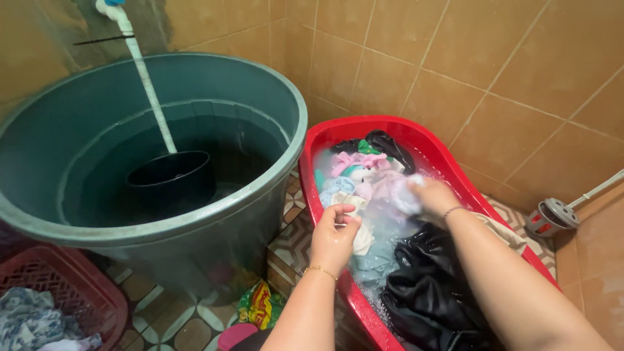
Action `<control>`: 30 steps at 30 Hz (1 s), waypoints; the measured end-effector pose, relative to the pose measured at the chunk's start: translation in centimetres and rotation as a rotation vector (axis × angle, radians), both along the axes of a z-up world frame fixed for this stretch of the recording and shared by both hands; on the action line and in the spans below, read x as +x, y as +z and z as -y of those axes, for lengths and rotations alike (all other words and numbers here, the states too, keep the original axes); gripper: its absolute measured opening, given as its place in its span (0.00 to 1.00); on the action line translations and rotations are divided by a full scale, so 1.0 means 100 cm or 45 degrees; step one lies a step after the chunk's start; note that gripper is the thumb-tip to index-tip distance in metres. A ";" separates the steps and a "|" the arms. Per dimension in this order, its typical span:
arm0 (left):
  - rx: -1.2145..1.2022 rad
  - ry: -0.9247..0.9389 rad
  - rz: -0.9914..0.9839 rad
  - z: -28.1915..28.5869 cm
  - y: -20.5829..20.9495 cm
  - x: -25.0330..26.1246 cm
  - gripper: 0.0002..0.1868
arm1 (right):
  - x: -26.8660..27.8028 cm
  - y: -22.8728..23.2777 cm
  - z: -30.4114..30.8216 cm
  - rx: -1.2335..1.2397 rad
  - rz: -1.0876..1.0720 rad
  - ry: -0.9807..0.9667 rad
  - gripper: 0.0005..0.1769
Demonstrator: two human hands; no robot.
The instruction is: The person washes clothes by hand in a red basin filled with soapy water. They repeatedly submerge, agitate, and wring out various garments, then place them into a nearby red basket. A green bucket with running water is visible nearby.
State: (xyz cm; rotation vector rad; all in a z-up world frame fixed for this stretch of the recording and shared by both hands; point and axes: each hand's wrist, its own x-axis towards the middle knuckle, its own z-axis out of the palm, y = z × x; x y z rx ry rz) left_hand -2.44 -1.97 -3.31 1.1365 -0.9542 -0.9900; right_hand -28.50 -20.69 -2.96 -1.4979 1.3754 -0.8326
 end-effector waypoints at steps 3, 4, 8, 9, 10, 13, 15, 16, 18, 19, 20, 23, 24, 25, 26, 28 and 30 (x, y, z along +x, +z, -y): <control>-0.032 -0.092 -0.084 0.001 -0.007 -0.001 0.19 | 0.018 0.054 -0.040 -0.077 0.627 0.098 0.15; -0.049 -0.136 -0.129 0.001 -0.009 -0.001 0.20 | 0.025 0.074 -0.052 -0.041 0.662 0.040 0.16; -0.197 -0.156 0.100 -0.003 -0.006 0.000 0.32 | 0.048 0.140 -0.088 -0.001 0.910 0.202 0.19; -0.201 -0.183 0.072 -0.005 -0.002 0.000 0.36 | 0.052 0.148 -0.095 0.054 0.825 0.229 0.18; -0.205 -0.209 0.044 -0.007 0.002 0.000 0.39 | 0.055 0.153 -0.100 0.109 0.739 0.256 0.18; 0.227 -0.380 -0.305 -0.015 0.014 0.000 0.47 | 0.055 0.142 -0.109 0.104 0.366 0.467 0.20; 0.288 -0.318 -0.395 -0.018 0.020 0.006 0.46 | 0.050 0.125 -0.113 -0.116 -0.015 0.645 0.20; 0.320 -0.285 -0.440 -0.019 0.021 0.009 0.45 | 0.047 0.117 -0.114 -0.308 -0.252 0.729 0.18; 0.295 -0.288 -0.338 -0.018 0.022 0.011 0.30 | 0.041 0.103 -0.121 -0.496 -0.593 0.797 0.16; 0.283 -0.293 -0.287 -0.017 0.021 0.011 0.23 | 0.039 0.097 -0.125 -0.492 -0.697 0.786 0.16; 0.304 -0.219 -0.205 -0.017 0.019 0.012 0.21 | 0.038 0.093 -0.131 -0.488 -0.802 0.775 0.15; 0.330 -0.087 -0.066 -0.014 0.010 0.011 0.15 | 0.049 0.082 -0.150 -0.721 -0.808 0.373 0.22; 0.318 -0.098 -0.088 -0.012 0.008 0.010 0.15 | 0.058 0.077 -0.156 -0.620 -0.705 0.350 0.19; 0.306 -0.110 -0.111 -0.011 0.006 0.008 0.15 | 0.068 0.070 -0.161 -0.517 -0.603 0.326 0.16; 0.243 -0.097 -0.132 -0.009 0.004 0.006 0.14 | 0.077 0.065 -0.164 -0.416 -0.500 0.301 0.14; 0.118 -0.064 -0.171 -0.008 0.001 0.004 0.12 | 0.089 0.060 -0.168 -0.266 -0.788 0.316 0.18; 0.115 -0.011 -0.048 -0.008 0.000 0.003 0.16 | 0.094 0.060 -0.170 -0.240 -0.835 0.393 0.19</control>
